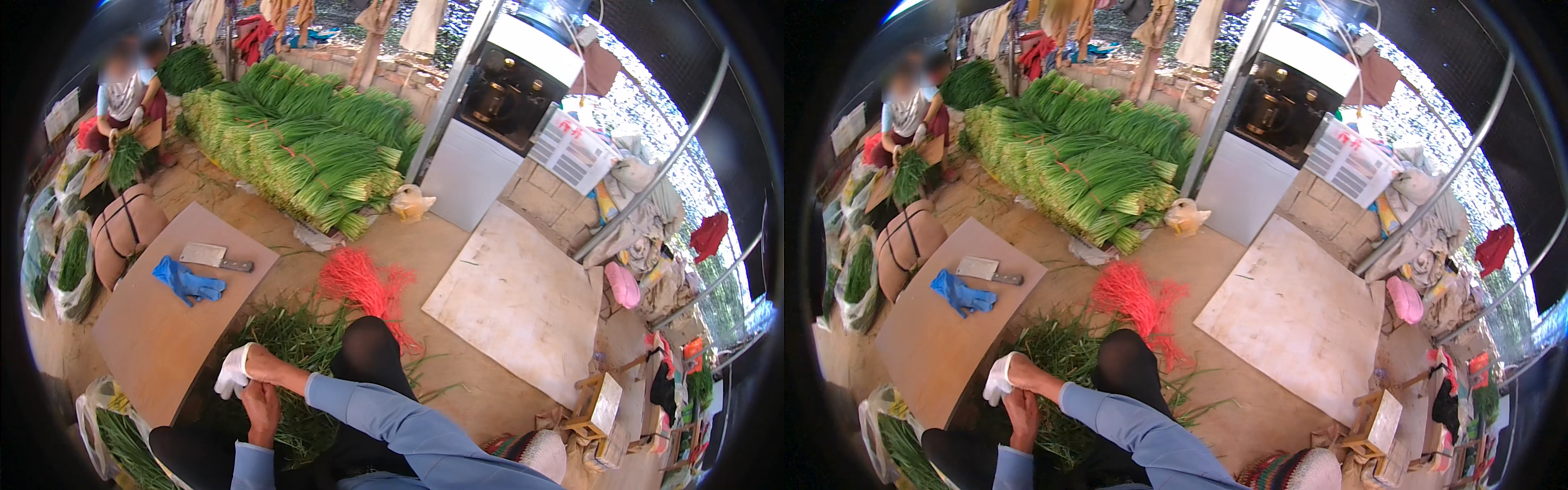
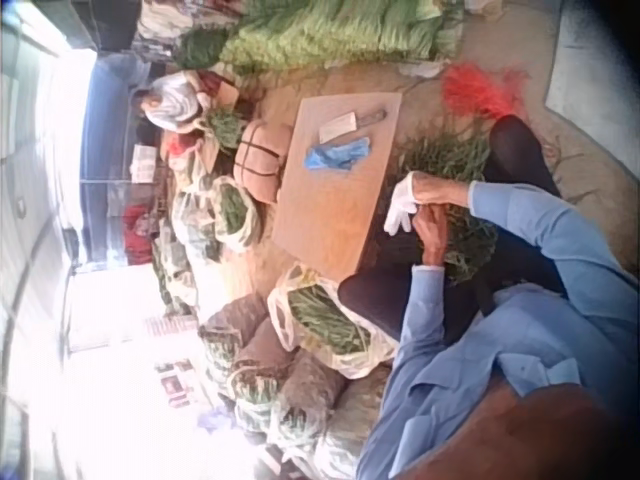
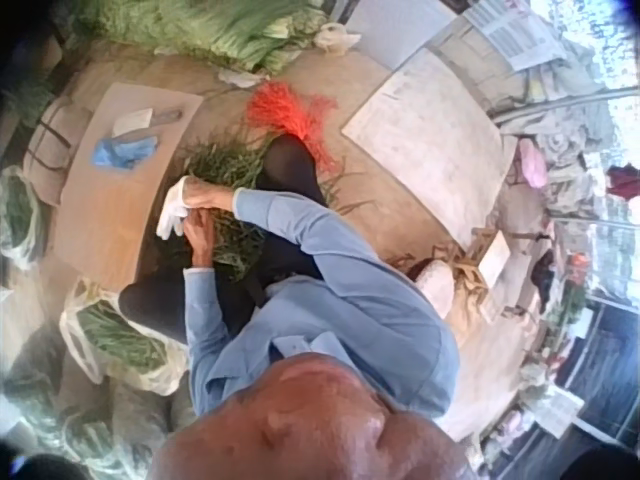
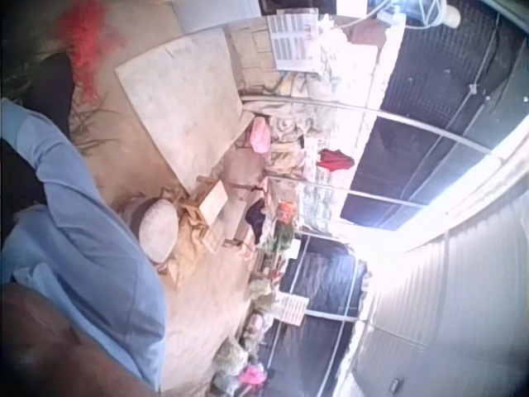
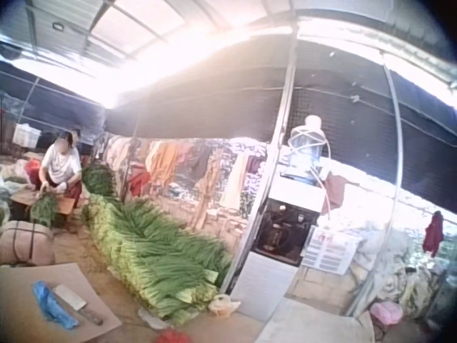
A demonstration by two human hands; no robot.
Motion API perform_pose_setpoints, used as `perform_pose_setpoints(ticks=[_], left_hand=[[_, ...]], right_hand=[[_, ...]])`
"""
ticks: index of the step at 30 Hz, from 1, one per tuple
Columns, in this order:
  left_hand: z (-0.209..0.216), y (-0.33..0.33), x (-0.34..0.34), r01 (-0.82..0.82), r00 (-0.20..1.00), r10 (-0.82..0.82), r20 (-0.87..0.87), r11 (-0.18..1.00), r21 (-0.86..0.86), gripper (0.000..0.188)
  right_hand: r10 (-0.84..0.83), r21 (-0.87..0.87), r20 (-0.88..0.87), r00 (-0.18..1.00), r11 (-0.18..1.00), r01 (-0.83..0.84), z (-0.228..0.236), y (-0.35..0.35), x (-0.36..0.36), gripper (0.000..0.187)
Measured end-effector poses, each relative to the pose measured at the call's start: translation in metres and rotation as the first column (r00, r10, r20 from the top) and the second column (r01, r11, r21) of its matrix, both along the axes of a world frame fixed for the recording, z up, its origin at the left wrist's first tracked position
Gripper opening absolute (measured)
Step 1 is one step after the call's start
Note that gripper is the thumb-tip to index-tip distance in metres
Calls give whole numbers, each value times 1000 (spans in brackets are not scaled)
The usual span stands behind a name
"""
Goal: The recorder sits in a farm processing area and puts on a pair of white latex gloves followed by a pair of blue latex gloves over them.
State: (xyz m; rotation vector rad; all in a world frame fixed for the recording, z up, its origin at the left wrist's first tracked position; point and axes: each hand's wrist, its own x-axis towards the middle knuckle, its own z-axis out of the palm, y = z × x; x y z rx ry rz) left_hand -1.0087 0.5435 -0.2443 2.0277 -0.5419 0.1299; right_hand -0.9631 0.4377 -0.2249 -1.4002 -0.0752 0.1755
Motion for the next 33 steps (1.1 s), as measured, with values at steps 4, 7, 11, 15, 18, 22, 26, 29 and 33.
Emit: perform_pose_setpoints(ticks=[4,7,11,15,18,22,26,29,33], left_hand=[[2,-1,-5,8,984,-38,-173,986,-167,23],[-9,7,-5,-2,996,-8,-93,994,-112,26],[2,-2,-12,43,994,-52,-99,995,-91,28],[-6,5,-13,16,990,-38,-137,987,-159,29],[-9,14,-15,13,985,-40,-166,987,-158,29],[-17,8,-14,104,970,-125,-206,988,-109,29],[-16,17,-19,156,965,-166,-202,986,-64,30],[-41,47,-32,178,933,-202,-299,978,-107,27],[-5,31,-48,169,979,-177,-101,982,-88,18]], right_hand=[[111,-10,-16,994,994,-111,-4,-3,-1,29],[359,238,-82,930,913,-332,7,0,-5,30],[535,216,-203,820,841,-495,6,-9,-5,41],[562,414,-22,827,758,-504,14,-3,-11,44],[581,363,-19,814,762,-536,4,2,-12,38],[498,72,-42,866,866,-495,-54,-12,-1,28],[509,-57,-42,860,858,-510,-59,-6,-4,27],[655,131,-21,755,751,-648,-27,11,-28,30],[728,249,111,677,639,-728,7,12,-41,36]])
